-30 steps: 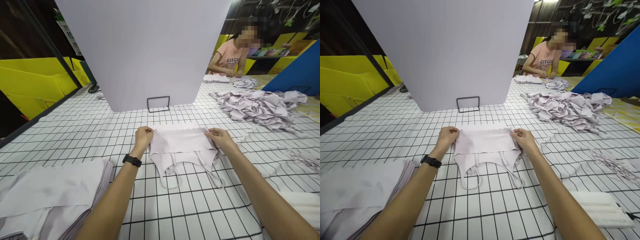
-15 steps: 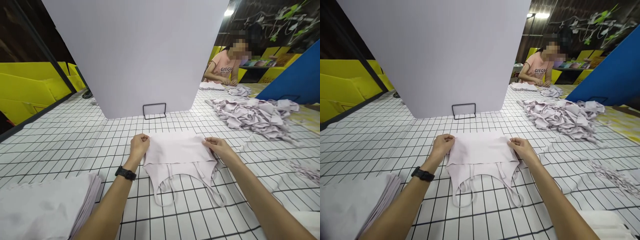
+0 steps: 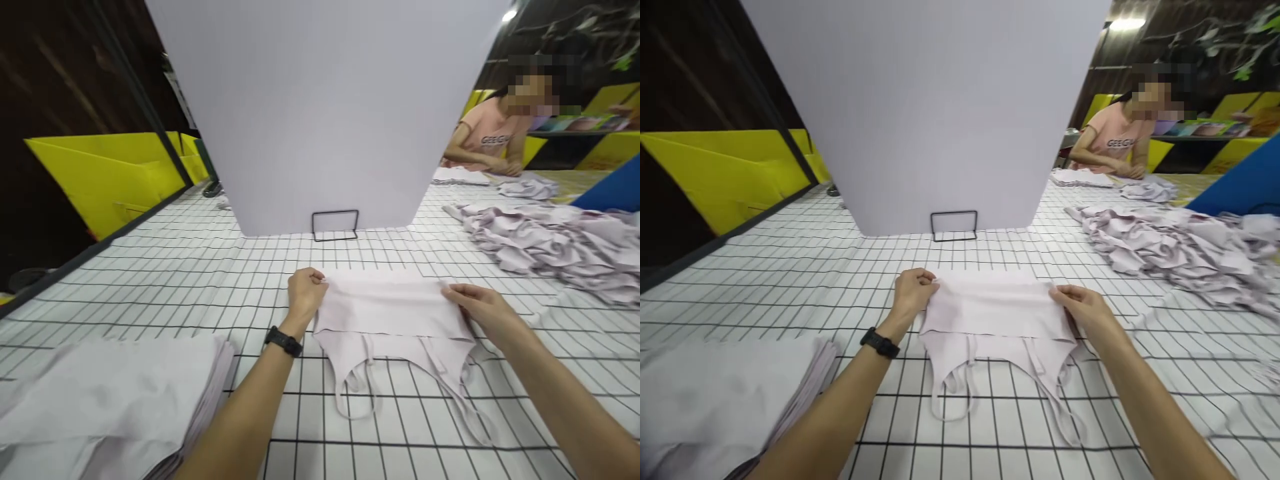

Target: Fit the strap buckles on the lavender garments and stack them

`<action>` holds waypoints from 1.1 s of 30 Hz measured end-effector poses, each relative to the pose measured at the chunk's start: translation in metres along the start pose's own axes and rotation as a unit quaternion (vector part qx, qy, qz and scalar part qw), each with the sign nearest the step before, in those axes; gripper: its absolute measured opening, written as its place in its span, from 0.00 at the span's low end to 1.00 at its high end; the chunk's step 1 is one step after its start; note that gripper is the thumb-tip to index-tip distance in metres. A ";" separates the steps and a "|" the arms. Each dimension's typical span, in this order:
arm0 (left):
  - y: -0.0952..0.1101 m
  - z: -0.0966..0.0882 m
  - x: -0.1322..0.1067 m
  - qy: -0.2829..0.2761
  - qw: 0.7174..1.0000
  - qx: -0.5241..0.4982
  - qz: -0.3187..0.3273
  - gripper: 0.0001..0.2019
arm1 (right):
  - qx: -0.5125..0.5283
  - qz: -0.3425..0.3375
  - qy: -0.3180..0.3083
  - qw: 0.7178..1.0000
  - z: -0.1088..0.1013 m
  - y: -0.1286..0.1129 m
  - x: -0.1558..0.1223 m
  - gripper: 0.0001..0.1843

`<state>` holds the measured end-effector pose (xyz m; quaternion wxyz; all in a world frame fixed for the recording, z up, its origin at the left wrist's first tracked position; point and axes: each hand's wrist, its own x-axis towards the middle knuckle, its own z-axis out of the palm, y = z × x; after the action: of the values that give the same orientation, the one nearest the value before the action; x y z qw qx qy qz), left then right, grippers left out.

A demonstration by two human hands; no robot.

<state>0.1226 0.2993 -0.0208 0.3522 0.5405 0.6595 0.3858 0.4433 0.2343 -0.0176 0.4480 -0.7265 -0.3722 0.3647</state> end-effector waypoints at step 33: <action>0.049 -0.040 -0.012 0.017 0.993 -0.078 0.086 0.04 | 0.071 -0.149 0.020 0.986 -0.022 -0.040 -0.025 0.22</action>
<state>0.1107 0.2880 0.0418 0.3475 0.5597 0.5839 0.4744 0.4425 0.2172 0.0310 0.5551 -0.6367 -0.4401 0.3046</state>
